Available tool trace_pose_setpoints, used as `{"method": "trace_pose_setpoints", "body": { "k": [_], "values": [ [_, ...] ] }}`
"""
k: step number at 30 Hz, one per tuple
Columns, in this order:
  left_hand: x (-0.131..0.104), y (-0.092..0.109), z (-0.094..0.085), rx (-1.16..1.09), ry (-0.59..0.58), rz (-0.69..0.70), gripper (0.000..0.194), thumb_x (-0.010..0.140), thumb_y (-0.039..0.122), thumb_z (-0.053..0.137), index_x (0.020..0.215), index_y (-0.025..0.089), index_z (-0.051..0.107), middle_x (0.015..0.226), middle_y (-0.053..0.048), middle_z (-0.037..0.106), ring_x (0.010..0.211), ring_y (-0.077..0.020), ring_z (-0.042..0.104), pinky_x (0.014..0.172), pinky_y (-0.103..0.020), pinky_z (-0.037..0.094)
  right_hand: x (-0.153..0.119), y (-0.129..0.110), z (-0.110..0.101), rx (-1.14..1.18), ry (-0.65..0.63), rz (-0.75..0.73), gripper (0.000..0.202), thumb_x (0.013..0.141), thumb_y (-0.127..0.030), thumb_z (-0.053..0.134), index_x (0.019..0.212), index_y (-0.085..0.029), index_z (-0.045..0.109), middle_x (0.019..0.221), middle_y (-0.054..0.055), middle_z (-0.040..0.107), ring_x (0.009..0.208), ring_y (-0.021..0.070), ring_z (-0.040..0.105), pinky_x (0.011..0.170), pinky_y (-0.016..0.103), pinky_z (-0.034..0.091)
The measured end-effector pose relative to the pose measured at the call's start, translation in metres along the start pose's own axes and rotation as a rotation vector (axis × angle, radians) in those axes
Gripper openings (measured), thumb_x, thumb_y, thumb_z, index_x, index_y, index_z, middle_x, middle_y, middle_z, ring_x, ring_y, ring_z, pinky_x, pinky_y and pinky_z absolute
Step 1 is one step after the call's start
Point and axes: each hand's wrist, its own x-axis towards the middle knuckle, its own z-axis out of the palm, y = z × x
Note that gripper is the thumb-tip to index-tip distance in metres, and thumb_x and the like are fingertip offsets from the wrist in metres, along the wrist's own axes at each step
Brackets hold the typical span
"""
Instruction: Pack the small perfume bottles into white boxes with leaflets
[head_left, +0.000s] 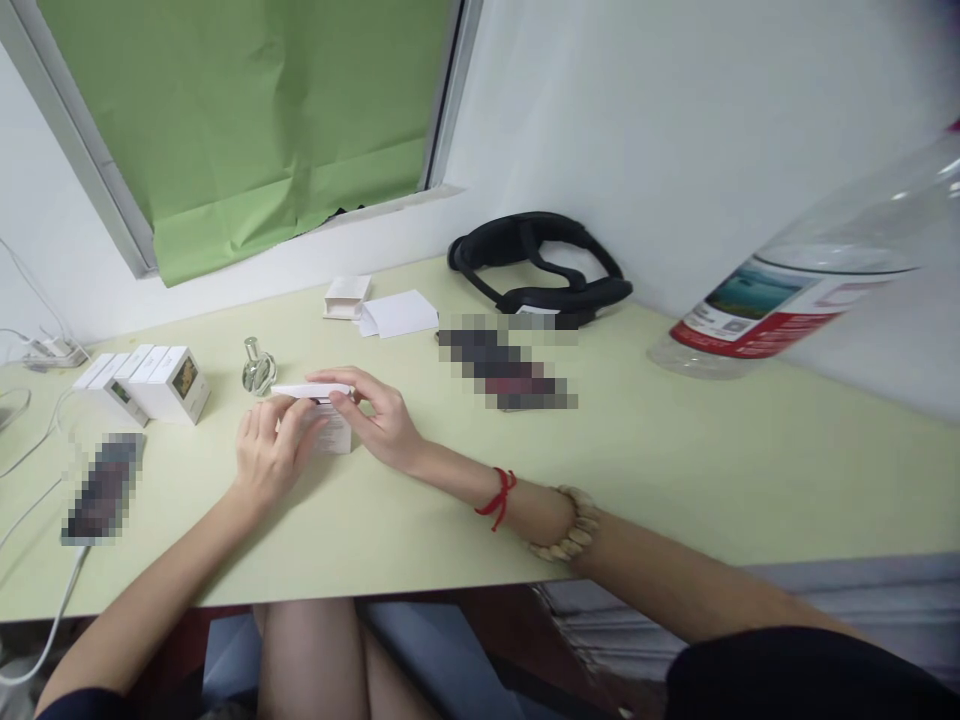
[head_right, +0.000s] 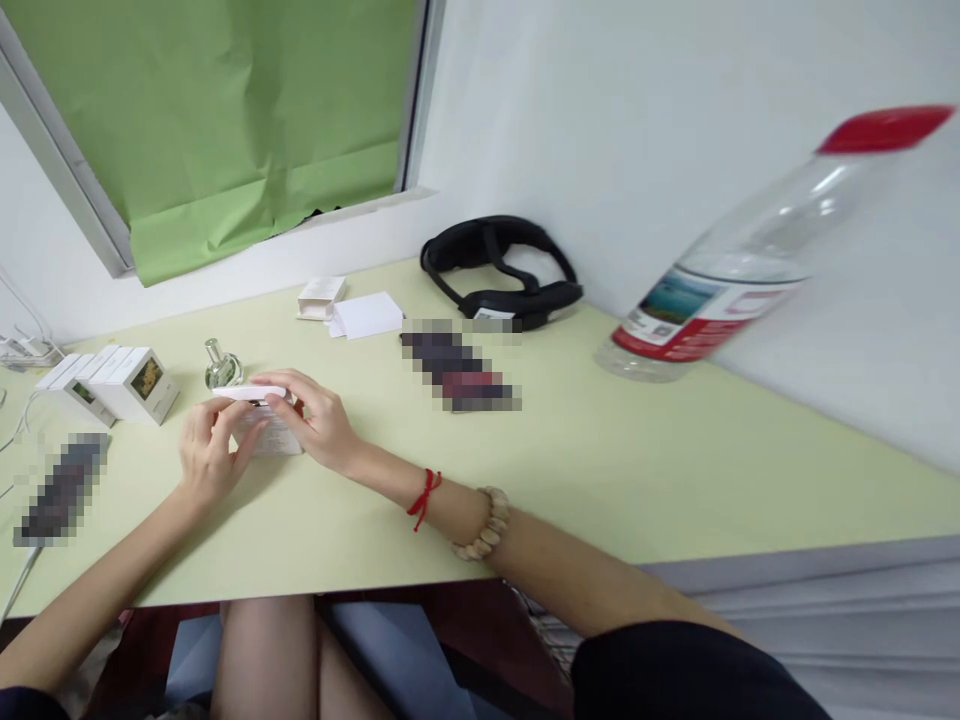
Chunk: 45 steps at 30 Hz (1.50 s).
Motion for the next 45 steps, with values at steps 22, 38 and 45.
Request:
{"method": "trace_pose_setpoints", "body": {
  "k": [22, 38, 45],
  "values": [
    [0.0056, 0.0001, -0.0032, -0.245, 0.044, -0.013, 0.014, 0.086, 0.016, 0.065, 0.099, 0.021, 0.067, 0.082, -0.001, 0.070, 0.070, -0.0119, 0.060, 0.066, -0.024, 0.046, 0.0029, -0.0035, -0.0008, 0.016, -0.012, -0.012, 0.028, 0.097, -0.040, 0.045, 0.098, -0.024, 0.069, 0.102, 0.006, 0.074, 0.100, 0.0200, 0.068, 0.076, 0.035, 0.059],
    [0.0034, -0.0010, 0.0007, -0.090, 0.008, -0.028, 0.013, 0.088, 0.031, 0.063, 0.097, 0.021, 0.063, 0.096, -0.007, 0.062, 0.069, -0.0130, 0.051, 0.059, -0.024, 0.042, -0.0028, -0.0025, 0.0004, 0.014, -0.009, -0.047, 0.032, 0.099, -0.040, 0.042, 0.101, -0.024, 0.069, 0.105, 0.007, 0.074, 0.103, 0.0205, 0.068, 0.083, 0.037, 0.059],
    [0.0029, -0.0004, 0.0002, -0.095, 0.008, -0.050, 0.011, 0.088, 0.031, 0.063, 0.095, 0.022, 0.065, 0.090, -0.005, 0.060, 0.070, -0.0110, 0.055, 0.060, -0.021, 0.044, -0.0035, -0.0015, -0.0014, -0.001, -0.030, -0.081, 0.031, 0.099, -0.038, 0.041, 0.099, -0.026, 0.070, 0.106, 0.006, 0.074, 0.102, 0.0202, 0.069, 0.085, 0.039, 0.059]
  ]
}}
